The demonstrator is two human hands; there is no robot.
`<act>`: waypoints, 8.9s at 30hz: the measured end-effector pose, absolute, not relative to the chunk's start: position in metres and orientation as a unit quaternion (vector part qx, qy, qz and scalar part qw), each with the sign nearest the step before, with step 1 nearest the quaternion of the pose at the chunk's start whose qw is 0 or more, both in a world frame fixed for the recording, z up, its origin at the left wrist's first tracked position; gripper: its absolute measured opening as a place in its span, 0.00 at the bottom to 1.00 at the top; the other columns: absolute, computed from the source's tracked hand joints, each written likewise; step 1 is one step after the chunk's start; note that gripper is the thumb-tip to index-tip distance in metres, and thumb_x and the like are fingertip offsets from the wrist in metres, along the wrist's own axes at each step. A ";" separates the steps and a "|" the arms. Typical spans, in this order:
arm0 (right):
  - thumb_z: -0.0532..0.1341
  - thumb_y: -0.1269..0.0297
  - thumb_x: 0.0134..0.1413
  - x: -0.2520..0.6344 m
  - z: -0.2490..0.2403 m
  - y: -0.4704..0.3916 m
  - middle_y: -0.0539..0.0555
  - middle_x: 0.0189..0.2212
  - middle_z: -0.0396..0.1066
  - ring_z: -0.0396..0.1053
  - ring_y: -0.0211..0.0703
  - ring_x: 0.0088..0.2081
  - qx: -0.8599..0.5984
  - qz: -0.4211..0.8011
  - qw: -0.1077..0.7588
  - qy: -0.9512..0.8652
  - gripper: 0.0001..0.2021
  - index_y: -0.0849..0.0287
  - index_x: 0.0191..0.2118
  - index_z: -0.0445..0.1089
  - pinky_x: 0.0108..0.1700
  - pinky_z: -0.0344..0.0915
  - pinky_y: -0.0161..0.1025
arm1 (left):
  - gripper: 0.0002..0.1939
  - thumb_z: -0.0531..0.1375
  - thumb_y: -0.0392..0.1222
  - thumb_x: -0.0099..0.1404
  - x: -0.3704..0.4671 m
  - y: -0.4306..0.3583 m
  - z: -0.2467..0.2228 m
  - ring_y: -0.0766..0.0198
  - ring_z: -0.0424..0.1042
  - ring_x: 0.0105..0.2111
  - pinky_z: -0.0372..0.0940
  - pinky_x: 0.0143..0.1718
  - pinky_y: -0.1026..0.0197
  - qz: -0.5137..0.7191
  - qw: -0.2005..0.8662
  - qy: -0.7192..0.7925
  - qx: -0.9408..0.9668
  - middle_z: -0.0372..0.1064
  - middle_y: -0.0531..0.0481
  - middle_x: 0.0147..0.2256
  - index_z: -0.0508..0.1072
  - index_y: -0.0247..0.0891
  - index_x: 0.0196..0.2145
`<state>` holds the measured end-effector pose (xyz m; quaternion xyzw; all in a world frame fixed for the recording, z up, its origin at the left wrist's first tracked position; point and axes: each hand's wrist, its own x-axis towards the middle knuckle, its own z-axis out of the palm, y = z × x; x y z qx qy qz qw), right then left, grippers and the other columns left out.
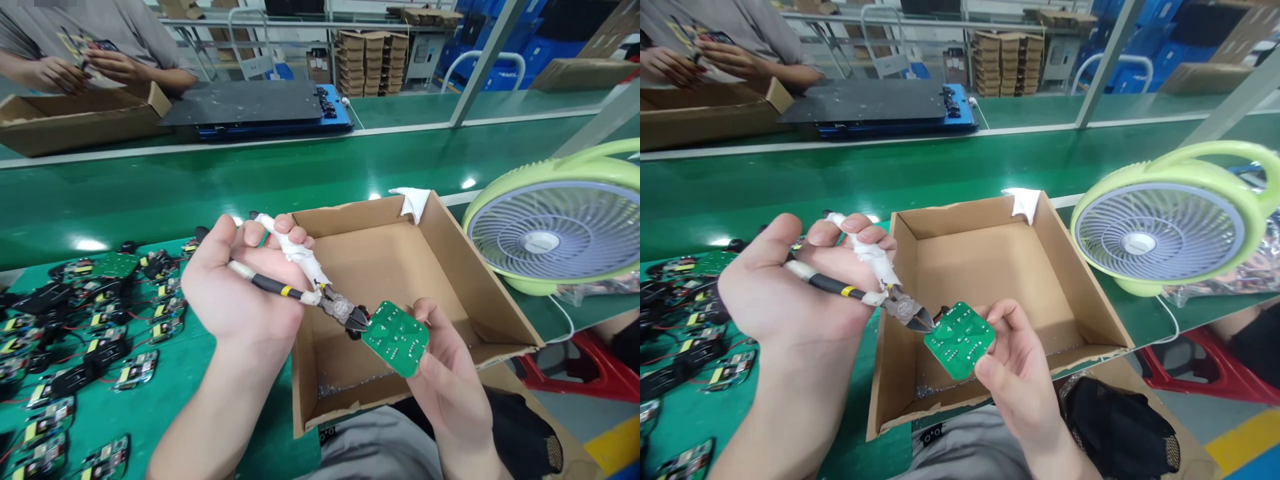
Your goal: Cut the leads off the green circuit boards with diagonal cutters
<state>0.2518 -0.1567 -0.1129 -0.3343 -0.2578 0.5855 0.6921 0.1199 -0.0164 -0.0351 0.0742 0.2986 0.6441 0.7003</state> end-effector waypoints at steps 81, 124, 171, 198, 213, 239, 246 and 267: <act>0.72 0.67 0.54 0.246 -0.112 -0.161 0.54 0.50 0.71 0.75 0.45 0.44 -0.352 0.584 0.680 -0.270 0.14 0.49 0.44 0.70 0.42 0.77 0.40 | 0.24 0.44 0.47 0.75 0.121 -0.016 -0.039 0.64 0.63 0.21 0.61 0.26 0.59 0.683 0.669 0.236 0.172 0.55 0.49 0.21 0.45 0.39 0.21; 0.72 0.63 0.55 0.248 -0.106 -0.158 0.52 0.45 0.73 0.77 0.44 0.38 -0.360 0.593 0.666 -0.274 0.13 0.50 0.42 0.69 0.38 0.79 0.40 | 0.21 0.51 0.50 0.71 0.122 -0.029 -0.035 0.63 0.66 0.26 0.68 0.29 0.57 0.671 0.680 0.256 0.149 0.61 0.47 0.28 0.53 0.38 0.23; 0.71 0.72 0.57 0.240 -0.109 -0.162 0.51 0.49 0.73 0.75 0.34 0.40 -0.353 0.594 0.663 -0.288 0.13 0.50 0.43 0.70 0.41 0.74 0.29 | 0.24 0.49 0.50 0.72 0.135 -0.022 -0.049 0.65 0.59 0.23 0.60 0.25 0.61 0.637 0.722 0.232 0.142 0.54 0.47 0.25 0.52 0.38 0.20; 0.71 0.73 0.57 0.239 -0.106 -0.161 0.50 0.48 0.73 0.76 0.34 0.41 -0.340 0.596 0.669 -0.286 0.13 0.50 0.43 0.71 0.42 0.75 0.28 | 0.23 0.49 0.46 0.72 0.133 -0.023 -0.051 0.66 0.58 0.21 0.60 0.25 0.61 0.637 0.721 0.224 0.155 0.51 0.50 0.23 0.48 0.38 0.20; 0.71 0.74 0.57 0.238 -0.108 -0.161 0.50 0.50 0.72 0.76 0.32 0.40 -0.340 0.622 0.647 -0.281 0.14 0.51 0.42 0.70 0.40 0.74 0.27 | 0.26 0.51 0.44 0.72 0.126 -0.023 -0.047 0.67 0.57 0.19 0.58 0.25 0.59 0.640 0.711 0.203 0.211 0.52 0.50 0.21 0.45 0.38 0.19; 0.71 0.65 0.57 0.245 -0.110 -0.155 0.50 0.45 0.73 0.74 0.33 0.32 -0.334 0.600 0.682 -0.254 0.12 0.51 0.43 0.69 0.37 0.75 0.31 | 0.20 0.47 0.46 0.74 0.124 -0.018 -0.038 0.67 0.64 0.23 0.66 0.25 0.60 0.663 0.692 0.252 0.135 0.60 0.47 0.26 0.50 0.40 0.23; 0.72 0.63 0.56 0.246 -0.106 -0.154 0.49 0.40 0.72 0.74 0.34 0.30 -0.344 0.600 0.680 -0.244 0.12 0.52 0.42 0.69 0.36 0.75 0.32 | 0.19 0.48 0.44 0.74 0.123 -0.016 -0.039 0.62 0.66 0.25 0.64 0.26 0.58 0.661 0.689 0.274 0.113 0.60 0.47 0.24 0.50 0.42 0.24; 0.72 0.70 0.55 0.237 -0.107 -0.160 0.51 0.46 0.75 0.78 0.41 0.42 -0.415 0.483 0.717 -0.282 0.13 0.50 0.39 0.69 0.39 0.77 0.33 | 0.19 0.52 0.42 0.71 0.124 -0.023 -0.040 0.65 0.66 0.24 0.67 0.28 0.60 0.674 0.683 0.258 0.115 0.59 0.49 0.24 0.50 0.41 0.24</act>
